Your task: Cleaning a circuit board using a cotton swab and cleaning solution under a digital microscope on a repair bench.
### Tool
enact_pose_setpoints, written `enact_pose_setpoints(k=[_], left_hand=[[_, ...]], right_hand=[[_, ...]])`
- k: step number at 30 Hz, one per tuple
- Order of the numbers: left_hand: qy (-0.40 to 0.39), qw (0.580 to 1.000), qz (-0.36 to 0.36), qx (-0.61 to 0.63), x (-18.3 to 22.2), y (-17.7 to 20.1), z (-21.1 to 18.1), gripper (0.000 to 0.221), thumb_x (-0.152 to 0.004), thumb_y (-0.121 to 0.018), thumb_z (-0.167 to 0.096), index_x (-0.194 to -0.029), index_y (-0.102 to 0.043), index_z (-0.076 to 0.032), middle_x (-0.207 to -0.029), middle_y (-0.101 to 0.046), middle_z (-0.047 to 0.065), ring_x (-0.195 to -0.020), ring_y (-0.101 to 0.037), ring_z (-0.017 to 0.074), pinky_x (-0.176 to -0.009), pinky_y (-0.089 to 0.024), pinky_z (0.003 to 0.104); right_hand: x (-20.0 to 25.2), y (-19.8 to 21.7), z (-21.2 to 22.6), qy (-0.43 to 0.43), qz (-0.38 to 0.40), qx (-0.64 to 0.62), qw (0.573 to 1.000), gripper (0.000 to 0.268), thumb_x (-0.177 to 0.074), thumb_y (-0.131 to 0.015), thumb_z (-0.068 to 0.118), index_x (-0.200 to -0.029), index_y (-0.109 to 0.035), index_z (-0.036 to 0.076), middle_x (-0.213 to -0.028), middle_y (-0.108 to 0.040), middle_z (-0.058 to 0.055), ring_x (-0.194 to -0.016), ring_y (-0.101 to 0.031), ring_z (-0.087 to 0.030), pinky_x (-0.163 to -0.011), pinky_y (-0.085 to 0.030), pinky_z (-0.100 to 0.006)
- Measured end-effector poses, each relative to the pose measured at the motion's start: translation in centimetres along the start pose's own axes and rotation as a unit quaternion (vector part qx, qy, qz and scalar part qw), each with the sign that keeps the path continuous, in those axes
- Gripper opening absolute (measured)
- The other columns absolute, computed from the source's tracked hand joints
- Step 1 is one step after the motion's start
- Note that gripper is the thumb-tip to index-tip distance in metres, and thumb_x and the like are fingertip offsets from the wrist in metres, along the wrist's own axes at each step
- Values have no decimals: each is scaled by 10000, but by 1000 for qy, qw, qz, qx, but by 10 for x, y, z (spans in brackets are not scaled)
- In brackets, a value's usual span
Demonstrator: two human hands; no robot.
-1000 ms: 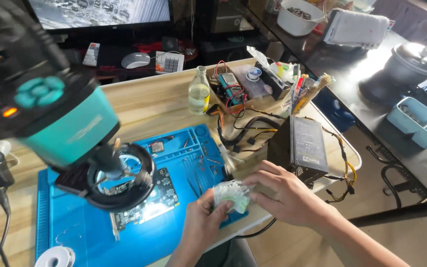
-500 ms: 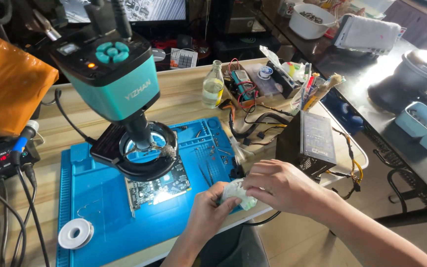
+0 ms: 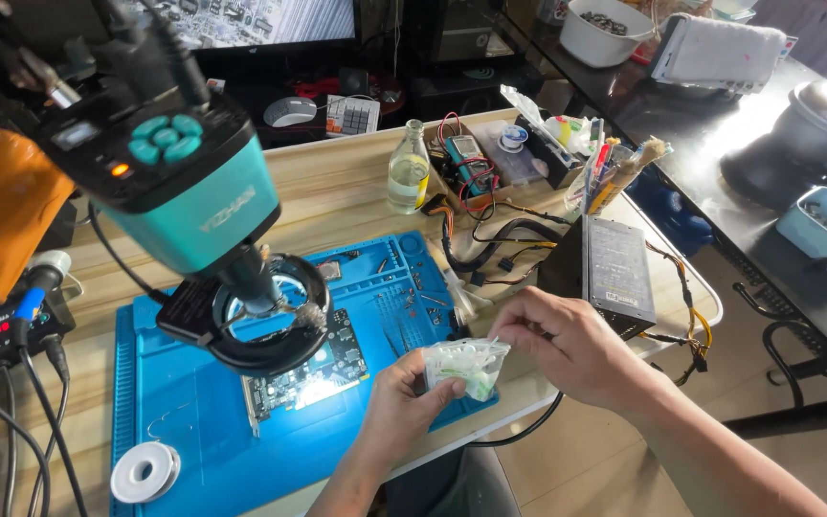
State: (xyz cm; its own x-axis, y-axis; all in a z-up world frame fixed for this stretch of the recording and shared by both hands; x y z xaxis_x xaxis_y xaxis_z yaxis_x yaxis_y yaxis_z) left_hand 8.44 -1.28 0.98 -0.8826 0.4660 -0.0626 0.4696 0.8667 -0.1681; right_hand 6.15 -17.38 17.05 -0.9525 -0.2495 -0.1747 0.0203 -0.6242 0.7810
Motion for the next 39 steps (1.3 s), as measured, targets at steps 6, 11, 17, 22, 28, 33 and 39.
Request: enact_pose_setpoints(k=[6, 11, 17, 22, 28, 33, 39], left_hand=[[65, 990, -68, -107, -47, 7, -19, 377, -895, -876, -239, -1263, -870, -159, -1183, -903, -13, -1084, -811, 128, -903, -635, 291], [81, 960, -106, -246, -132, 4, -5, 377, -846, -791, -485, -1043, -807, -163, -927, -826, 30, -811, -715, 208, -698, -503, 366], [45, 941, -113, -316, -221, -20, 24, 537, -821, -886, -556, -1090, -805, -98, -1006, -852, 100, -872, -777, 259, -700, -552, 435], [-86, 909, -246, -325, -234, 24, -4, 694, -843, -659, -624, -1252, -658, -63, -1004, -678, 70, -926, -656, 247, -729, -554, 422], [-122, 870, -328, -347, -275, 88, -9, 1110, -753, -1006, -309, -1621, -392, 7, -1525, -531, 300, -1450, -496, 486, -1248, -425, 576], [-10, 902, -260, -344, -317, 101, 5, 1078, -771, -984, -418, -1660, -443, -133, -1629, -558, 173, -1523, -543, 391, -1244, -478, 563], [-50, 895, -264, -356, -272, 94, -30, 836, -678, -996, -506, -1391, -640, -256, -1298, -790, 54, -1264, -749, 343, -1063, -617, 512]], right_hand=[[36, 62, -2, 37, -225, -23, 973, 33, -1070, -697, 113, -1059, -703, 82, -943, -739, -8, -815, -663, -134, -786, -511, -287], [69, 61, -20, -27, -303, -110, 946, 75, -936, -809, -7, -966, -750, 29, -944, -838, -54, -759, -734, -81, -684, -593, -193], [91, 31, -42, -77, -263, -36, 961, 173, -910, -809, 172, -1051, -898, 128, -874, -890, 60, -690, -774, -57, -662, -592, -202], [113, 21, -34, -91, -285, -73, 951, 229, -822, -860, 100, -1045, -906, 124, -848, -911, 7, -705, -878, -52, -779, -682, -167], [170, -62, -188, -197, -76, -132, 968, 410, -841, -918, 233, -1242, -930, 152, -1075, -1019, 79, -950, -1007, -25, -968, -705, -144], [141, -56, -166, -163, -136, -50, 976, 368, -826, -907, 249, -1190, -910, 201, -1041, -973, 108, -888, -958, -1, -890, -710, -146], [106, -20, -96, -130, -199, 61, 969, 320, -808, -895, 268, -1128, -886, 258, -999, -917, 141, -813, -900, 27, -796, -717, -149]])
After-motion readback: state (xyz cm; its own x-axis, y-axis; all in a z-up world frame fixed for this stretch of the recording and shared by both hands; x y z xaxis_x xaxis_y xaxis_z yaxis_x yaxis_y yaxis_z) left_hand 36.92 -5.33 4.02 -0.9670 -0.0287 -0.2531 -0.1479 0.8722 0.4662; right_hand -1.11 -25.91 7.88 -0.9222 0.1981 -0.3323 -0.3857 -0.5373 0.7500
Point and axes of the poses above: each hand's wrist, its own x-axis away from the middle knuckle, its own y-axis out of the back of the hand, z = x × y, the point moved 10 cm from there along -x, towards the middle knuckle
